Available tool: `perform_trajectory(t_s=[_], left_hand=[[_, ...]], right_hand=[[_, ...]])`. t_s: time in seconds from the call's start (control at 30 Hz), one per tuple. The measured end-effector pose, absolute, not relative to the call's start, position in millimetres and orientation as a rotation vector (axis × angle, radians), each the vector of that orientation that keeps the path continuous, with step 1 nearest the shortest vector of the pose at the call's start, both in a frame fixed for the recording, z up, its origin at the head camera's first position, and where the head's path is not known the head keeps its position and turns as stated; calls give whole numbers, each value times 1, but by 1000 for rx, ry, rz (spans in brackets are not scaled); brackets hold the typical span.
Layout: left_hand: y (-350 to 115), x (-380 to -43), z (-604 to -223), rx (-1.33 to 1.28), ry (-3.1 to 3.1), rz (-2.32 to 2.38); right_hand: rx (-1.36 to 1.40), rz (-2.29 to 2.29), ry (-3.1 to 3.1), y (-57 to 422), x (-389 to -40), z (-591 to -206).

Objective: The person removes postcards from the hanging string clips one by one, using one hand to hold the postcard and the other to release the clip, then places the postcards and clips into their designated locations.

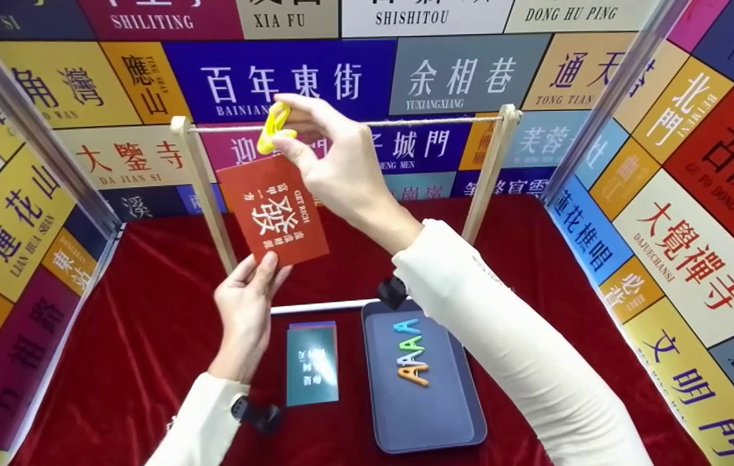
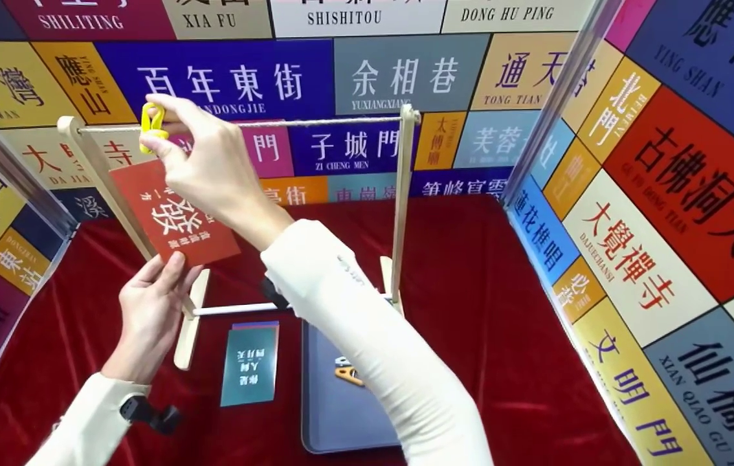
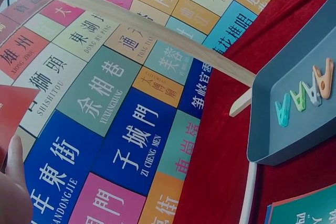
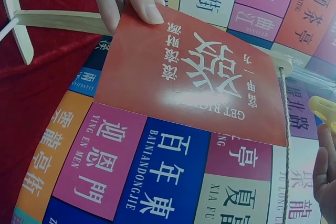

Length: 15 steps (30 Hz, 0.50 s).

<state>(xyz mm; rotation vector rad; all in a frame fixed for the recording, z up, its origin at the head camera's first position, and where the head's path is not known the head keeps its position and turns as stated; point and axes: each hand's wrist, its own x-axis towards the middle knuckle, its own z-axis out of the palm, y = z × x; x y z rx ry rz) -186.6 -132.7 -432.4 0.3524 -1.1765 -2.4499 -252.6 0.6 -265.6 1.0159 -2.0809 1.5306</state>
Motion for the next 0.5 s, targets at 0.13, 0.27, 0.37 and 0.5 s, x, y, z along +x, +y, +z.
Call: perform_trajectory(t_s=[0.13, 0.27, 0.37, 0.5], left_hand=[[-131, -184, -433, 352, -1171, -2454], [-131, -180, -434, 366, -1195, -2440], [-131, -178, -435, 367, -1211, -2423], [-132, -173, -436, 370, -1240, -2400]], right_hand=[[1024, 1552, -2058, 5, -249, -268], [1033, 1559, -2018, 10, -246, -272], [1030, 1547, -1996, 14, -245, -275], [1022, 1556, -1987, 20, -243, -281]])
